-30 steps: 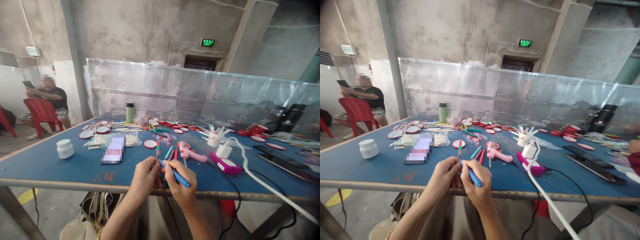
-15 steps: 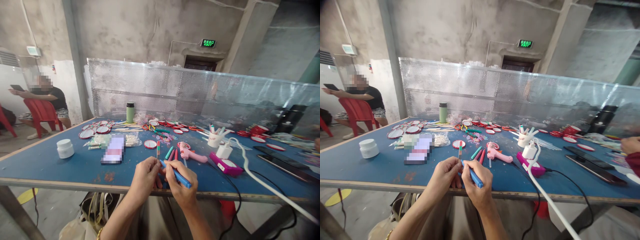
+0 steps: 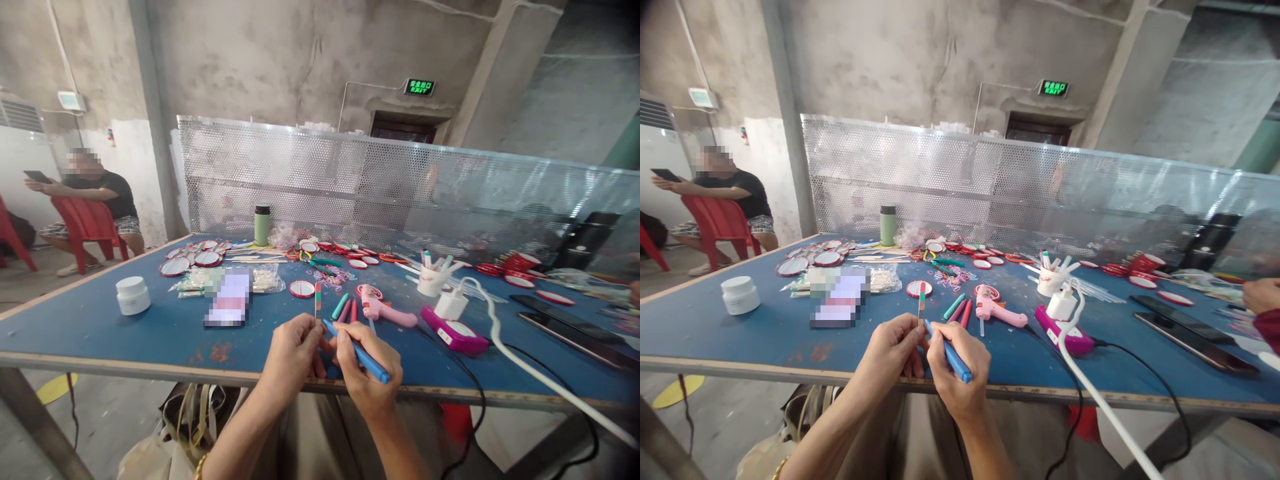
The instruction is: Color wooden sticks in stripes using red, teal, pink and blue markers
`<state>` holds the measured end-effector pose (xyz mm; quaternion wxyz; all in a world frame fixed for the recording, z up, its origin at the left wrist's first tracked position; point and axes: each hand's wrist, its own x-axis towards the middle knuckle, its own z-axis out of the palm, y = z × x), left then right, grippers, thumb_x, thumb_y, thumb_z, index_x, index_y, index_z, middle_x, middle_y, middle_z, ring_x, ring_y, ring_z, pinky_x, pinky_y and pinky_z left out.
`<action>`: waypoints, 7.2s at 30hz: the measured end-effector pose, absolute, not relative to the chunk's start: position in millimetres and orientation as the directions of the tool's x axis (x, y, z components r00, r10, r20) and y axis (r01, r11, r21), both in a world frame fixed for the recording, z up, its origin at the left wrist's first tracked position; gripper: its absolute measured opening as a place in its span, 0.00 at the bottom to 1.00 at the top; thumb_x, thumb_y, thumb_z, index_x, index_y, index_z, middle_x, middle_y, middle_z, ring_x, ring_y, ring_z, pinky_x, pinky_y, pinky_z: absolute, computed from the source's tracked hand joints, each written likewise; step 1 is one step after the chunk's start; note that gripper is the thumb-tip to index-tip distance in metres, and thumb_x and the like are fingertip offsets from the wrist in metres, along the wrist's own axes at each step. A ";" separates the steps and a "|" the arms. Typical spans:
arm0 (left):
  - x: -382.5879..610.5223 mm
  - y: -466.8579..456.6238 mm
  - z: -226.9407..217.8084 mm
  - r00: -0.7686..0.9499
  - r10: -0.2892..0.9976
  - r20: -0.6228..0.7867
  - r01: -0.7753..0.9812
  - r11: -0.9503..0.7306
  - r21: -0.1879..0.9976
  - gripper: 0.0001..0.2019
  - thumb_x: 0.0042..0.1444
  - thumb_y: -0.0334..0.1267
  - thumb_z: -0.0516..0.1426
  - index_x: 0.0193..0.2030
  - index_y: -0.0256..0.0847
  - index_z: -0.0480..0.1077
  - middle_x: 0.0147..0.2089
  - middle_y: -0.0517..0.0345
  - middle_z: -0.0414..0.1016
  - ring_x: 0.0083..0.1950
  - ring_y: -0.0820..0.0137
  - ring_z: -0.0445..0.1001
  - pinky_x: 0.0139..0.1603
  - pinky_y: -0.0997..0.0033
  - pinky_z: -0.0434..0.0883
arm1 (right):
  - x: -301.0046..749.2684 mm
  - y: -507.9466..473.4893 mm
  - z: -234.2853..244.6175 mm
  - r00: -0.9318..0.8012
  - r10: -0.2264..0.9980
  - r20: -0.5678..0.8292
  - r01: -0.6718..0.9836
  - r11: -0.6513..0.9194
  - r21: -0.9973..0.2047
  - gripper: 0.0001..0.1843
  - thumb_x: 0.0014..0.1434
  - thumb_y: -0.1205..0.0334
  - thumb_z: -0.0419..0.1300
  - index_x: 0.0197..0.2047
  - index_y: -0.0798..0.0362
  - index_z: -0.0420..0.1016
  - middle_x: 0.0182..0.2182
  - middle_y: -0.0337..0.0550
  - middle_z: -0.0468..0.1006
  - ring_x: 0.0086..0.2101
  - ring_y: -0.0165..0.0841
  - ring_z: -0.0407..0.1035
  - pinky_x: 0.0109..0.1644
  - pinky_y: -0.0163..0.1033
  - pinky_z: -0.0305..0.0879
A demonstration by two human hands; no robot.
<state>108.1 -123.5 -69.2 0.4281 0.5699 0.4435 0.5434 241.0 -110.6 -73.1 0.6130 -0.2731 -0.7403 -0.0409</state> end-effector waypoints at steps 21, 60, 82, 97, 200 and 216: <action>106.9 -121.5 -73.7 -0.002 0.959 0.284 0.102 -0.282 0.954 0.13 0.60 0.44 0.52 0.27 0.41 0.62 0.16 0.66 0.66 0.16 0.73 0.69 0.16 0.79 0.60 | 240.3 -109.2 -73.3 -0.177 0.316 0.932 0.438 0.873 -0.213 0.07 0.64 0.71 0.56 0.38 0.53 0.75 0.28 0.39 0.80 0.28 0.29 0.77 0.35 0.33 0.69; 108.3 -121.4 -73.1 0.012 0.962 0.274 0.062 -0.274 0.960 0.13 0.61 0.45 0.53 0.28 0.42 0.63 0.15 0.66 0.67 0.15 0.73 0.68 0.16 0.78 0.60 | 239.4 -109.5 -71.4 -0.139 0.298 0.944 0.471 0.859 -0.202 0.08 0.63 0.70 0.56 0.39 0.54 0.77 0.30 0.42 0.83 0.29 0.31 0.78 0.35 0.33 0.72; 109.0 -123.0 -72.7 0.009 0.964 0.267 0.067 -0.267 0.961 0.13 0.60 0.46 0.52 0.29 0.41 0.64 0.18 0.66 0.68 0.16 0.74 0.70 0.16 0.79 0.61 | 239.5 -109.1 -76.1 -0.079 0.328 0.941 0.479 0.841 -0.253 0.07 0.63 0.70 0.56 0.39 0.53 0.76 0.30 0.42 0.83 0.29 0.32 0.79 0.36 0.35 0.75; 108.9 -122.8 -71.9 0.011 0.962 0.272 0.090 -0.272 0.958 0.13 0.60 0.46 0.52 0.28 0.42 0.63 0.16 0.67 0.66 0.15 0.73 0.68 0.16 0.78 0.60 | 239.2 -109.2 -73.9 -0.102 0.323 0.941 0.463 0.853 -0.243 0.08 0.63 0.70 0.56 0.40 0.53 0.76 0.31 0.42 0.83 0.29 0.31 0.78 0.37 0.35 0.74; 108.5 -121.4 -72.9 0.009 0.953 0.303 0.098 -0.303 0.948 0.13 0.61 0.44 0.52 0.27 0.41 0.63 0.18 0.66 0.67 0.17 0.72 0.71 0.17 0.78 0.62 | 240.7 -110.2 -75.4 -0.112 0.262 0.959 0.483 0.857 -0.178 0.07 0.62 0.71 0.57 0.38 0.53 0.76 0.27 0.40 0.82 0.27 0.31 0.77 0.35 0.34 0.71; 107.7 -123.4 -73.7 -0.009 0.947 0.321 0.155 -0.315 0.936 0.13 0.59 0.42 0.51 0.24 0.42 0.59 0.16 0.67 0.65 0.16 0.74 0.68 0.17 0.78 0.59 | 239.6 -111.0 -73.0 -0.164 0.282 0.945 0.457 0.871 -0.181 0.08 0.62 0.71 0.57 0.37 0.53 0.76 0.27 0.40 0.80 0.27 0.30 0.76 0.35 0.34 0.70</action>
